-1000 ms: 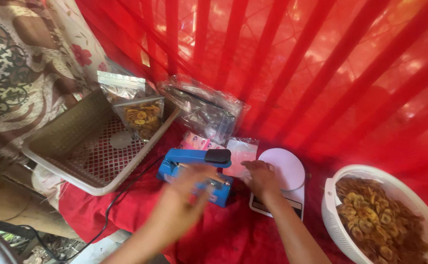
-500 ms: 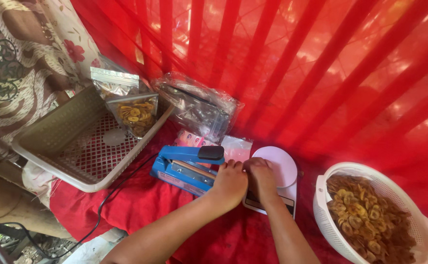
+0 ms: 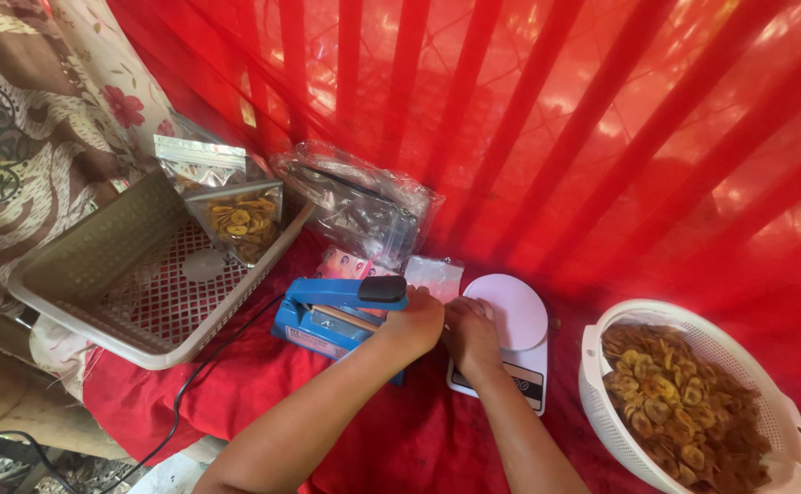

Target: The person weighs dried fruit slices on a digital scale, transfers them into clear plastic bags, and seals the bags using a heat sealer. The sealed packages are then placed into a white basket.

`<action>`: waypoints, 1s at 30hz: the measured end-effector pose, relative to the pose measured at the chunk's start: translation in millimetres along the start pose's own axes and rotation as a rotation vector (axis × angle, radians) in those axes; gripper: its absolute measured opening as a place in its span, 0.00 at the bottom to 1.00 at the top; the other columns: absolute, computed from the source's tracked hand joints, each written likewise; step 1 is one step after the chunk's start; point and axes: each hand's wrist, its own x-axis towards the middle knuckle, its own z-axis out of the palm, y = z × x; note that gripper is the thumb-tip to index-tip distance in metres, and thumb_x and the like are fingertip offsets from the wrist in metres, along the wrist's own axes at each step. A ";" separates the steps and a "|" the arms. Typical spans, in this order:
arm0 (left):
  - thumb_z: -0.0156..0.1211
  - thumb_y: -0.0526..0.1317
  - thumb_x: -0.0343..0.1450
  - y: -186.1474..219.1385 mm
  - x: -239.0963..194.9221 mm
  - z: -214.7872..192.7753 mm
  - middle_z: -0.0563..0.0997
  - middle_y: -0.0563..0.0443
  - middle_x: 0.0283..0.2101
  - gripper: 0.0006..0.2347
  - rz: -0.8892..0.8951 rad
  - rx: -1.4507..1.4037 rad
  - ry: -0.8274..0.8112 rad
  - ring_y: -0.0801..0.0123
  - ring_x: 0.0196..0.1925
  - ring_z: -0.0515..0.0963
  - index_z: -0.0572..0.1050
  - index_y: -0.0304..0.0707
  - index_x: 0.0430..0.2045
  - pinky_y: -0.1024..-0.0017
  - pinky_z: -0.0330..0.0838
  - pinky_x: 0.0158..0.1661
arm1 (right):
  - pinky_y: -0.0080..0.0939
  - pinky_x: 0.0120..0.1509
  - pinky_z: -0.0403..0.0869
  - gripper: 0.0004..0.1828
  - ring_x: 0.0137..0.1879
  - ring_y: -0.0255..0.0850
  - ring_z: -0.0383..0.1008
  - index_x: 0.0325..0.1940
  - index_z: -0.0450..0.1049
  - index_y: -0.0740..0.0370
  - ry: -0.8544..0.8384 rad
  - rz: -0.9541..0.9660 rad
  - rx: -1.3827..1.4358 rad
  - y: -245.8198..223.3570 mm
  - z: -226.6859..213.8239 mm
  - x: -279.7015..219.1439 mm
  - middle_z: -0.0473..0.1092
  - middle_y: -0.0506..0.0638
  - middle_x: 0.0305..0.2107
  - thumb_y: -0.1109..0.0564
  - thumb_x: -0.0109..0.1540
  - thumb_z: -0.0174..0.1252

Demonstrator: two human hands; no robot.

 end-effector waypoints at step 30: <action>0.66 0.37 0.72 64.1 60.1 -76.6 0.83 0.51 0.25 0.08 -0.099 -1.838 0.344 0.79 0.26 0.79 0.81 0.30 0.25 0.78 0.73 0.31 | 0.36 0.46 0.73 0.10 0.41 0.37 0.75 0.46 0.74 0.65 0.807 0.305 0.220 21.3 -149.8 -25.4 0.76 0.53 0.38 0.60 0.64 0.67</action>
